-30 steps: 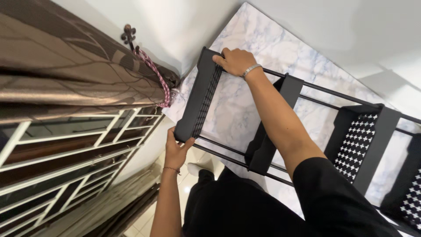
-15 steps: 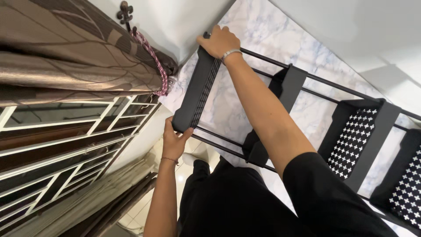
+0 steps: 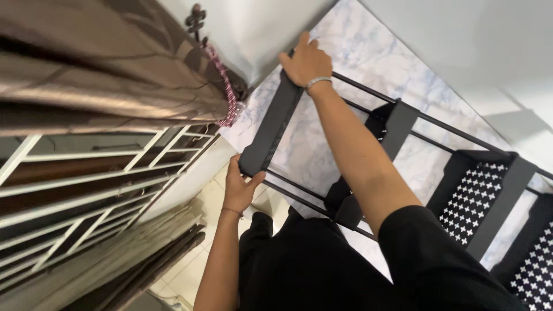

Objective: The person assembles a black three-tier rolling cart by inserting plastic baskets into the frame and attaching caster wheels to the base. The cart is placed on a marble-patterned surface near a window with curtains.

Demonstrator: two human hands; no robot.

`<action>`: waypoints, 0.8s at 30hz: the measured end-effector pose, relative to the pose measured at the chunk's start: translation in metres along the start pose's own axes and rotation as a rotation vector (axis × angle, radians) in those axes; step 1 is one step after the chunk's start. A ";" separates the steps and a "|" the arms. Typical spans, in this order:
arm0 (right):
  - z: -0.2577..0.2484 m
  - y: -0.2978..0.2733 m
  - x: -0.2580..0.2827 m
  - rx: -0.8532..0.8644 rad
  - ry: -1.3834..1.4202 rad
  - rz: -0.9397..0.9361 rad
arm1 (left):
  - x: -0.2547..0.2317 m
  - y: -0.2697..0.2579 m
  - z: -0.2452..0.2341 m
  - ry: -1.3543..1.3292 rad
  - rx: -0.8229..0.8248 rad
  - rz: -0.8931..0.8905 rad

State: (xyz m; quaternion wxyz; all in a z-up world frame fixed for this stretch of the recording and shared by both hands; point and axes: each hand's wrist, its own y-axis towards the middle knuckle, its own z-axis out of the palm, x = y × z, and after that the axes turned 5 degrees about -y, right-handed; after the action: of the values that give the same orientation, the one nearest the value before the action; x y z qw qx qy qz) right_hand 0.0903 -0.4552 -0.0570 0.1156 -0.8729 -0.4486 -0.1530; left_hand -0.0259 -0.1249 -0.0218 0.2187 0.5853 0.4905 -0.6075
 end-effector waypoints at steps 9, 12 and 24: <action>-0.039 -0.046 -0.008 -0.141 0.144 -0.257 | 0.021 -0.009 -0.009 0.184 -0.020 0.288; -0.063 -0.099 0.000 -0.345 0.109 -0.292 | 0.006 0.006 -0.013 0.218 -0.009 0.282; -0.057 -0.308 0.043 0.470 0.391 -0.159 | -0.004 0.054 -0.027 0.308 0.226 0.074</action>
State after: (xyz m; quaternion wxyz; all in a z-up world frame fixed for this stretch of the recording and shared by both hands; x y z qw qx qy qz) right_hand -0.1479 -0.2664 0.0317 0.3860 -0.7386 -0.5078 -0.2183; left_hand 0.0336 -0.1261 -0.0320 0.0960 0.7098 0.4251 -0.5534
